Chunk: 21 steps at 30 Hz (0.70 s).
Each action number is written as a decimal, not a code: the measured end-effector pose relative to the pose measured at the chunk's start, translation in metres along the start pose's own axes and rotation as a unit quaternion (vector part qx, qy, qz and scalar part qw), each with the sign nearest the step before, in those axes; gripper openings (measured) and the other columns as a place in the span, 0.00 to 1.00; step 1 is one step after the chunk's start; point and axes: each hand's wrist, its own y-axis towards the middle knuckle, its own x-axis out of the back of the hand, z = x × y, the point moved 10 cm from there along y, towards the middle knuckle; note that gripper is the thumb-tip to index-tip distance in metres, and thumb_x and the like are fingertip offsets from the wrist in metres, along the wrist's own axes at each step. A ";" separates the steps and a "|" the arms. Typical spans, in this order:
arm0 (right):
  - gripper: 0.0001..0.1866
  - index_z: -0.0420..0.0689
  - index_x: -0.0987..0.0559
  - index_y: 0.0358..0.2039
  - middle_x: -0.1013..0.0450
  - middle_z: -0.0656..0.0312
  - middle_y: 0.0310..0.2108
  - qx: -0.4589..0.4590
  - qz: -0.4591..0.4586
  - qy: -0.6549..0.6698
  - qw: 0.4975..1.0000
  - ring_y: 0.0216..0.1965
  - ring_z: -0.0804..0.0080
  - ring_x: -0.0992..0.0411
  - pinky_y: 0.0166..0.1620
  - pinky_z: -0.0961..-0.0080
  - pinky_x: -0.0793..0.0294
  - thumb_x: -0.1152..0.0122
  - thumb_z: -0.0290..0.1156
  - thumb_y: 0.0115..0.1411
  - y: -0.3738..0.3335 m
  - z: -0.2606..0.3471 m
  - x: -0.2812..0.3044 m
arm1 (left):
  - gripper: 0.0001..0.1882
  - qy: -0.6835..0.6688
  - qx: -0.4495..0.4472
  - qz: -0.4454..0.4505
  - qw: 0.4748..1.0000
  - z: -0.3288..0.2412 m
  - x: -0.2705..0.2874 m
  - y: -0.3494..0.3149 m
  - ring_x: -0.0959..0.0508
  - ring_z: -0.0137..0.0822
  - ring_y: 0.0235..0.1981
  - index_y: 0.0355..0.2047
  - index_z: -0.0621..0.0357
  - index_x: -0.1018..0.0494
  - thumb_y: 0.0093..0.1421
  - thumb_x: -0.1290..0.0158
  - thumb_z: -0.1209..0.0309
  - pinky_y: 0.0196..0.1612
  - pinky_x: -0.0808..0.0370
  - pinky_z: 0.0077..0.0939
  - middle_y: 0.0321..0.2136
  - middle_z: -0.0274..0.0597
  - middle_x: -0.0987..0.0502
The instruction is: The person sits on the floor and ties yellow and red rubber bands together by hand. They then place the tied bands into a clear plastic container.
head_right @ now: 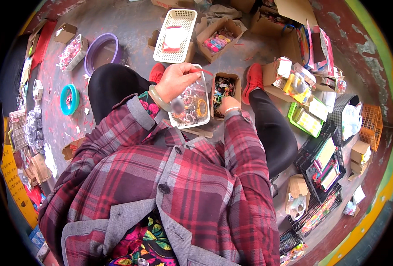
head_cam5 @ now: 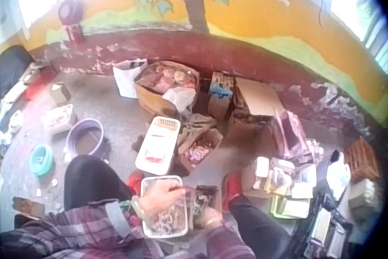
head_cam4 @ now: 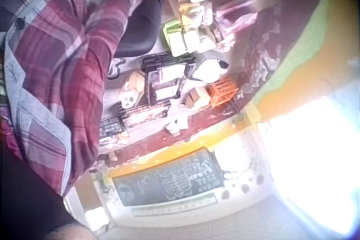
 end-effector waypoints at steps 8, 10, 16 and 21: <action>0.06 0.42 0.25 0.25 0.28 0.63 0.17 -0.024 0.060 0.512 0.857 0.16 0.78 0.31 0.21 0.82 0.34 0.42 0.27 0.44 0.003 -0.023 0.031 | 0.09 -0.010 -0.017 -0.012 1.000 0.003 0.006 0.001 0.31 0.23 0.23 0.28 0.66 0.28 0.52 0.49 0.70 0.28 0.32 0.20 0.20 0.36 0.27; 0.06 0.41 0.26 0.29 0.27 0.67 0.21 0.007 0.068 0.559 0.826 0.18 0.84 0.33 0.20 0.88 0.35 0.44 0.24 0.48 -0.015 -0.015 0.065 | 0.10 -0.001 -0.021 -0.012 1.000 0.001 0.010 0.002 0.30 0.26 0.22 0.27 0.66 0.27 0.51 0.49 0.69 0.28 0.32 0.23 0.19 0.40 0.26; 0.07 0.40 0.27 0.34 0.27 0.64 0.25 0.125 0.063 0.686 0.714 0.22 0.83 0.32 0.27 0.89 0.33 0.45 0.23 0.52 -0.086 0.009 0.157 | 0.06 0.014 0.043 0.148 0.988 -0.008 -0.012 -0.007 0.28 0.21 0.34 0.27 0.63 0.26 0.53 0.47 0.72 0.36 0.31 0.16 0.28 0.36 0.24; 0.08 0.39 0.28 0.36 0.27 0.63 0.26 0.219 0.036 0.728 0.649 0.25 0.81 0.31 0.30 0.88 0.32 0.45 0.23 0.53 -0.138 0.028 0.206 | 0.05 -0.083 -0.046 0.286 0.954 -0.046 -0.032 -0.027 0.38 0.29 0.53 0.27 0.63 0.25 0.53 0.47 0.73 0.48 0.36 0.25 0.42 0.45 0.28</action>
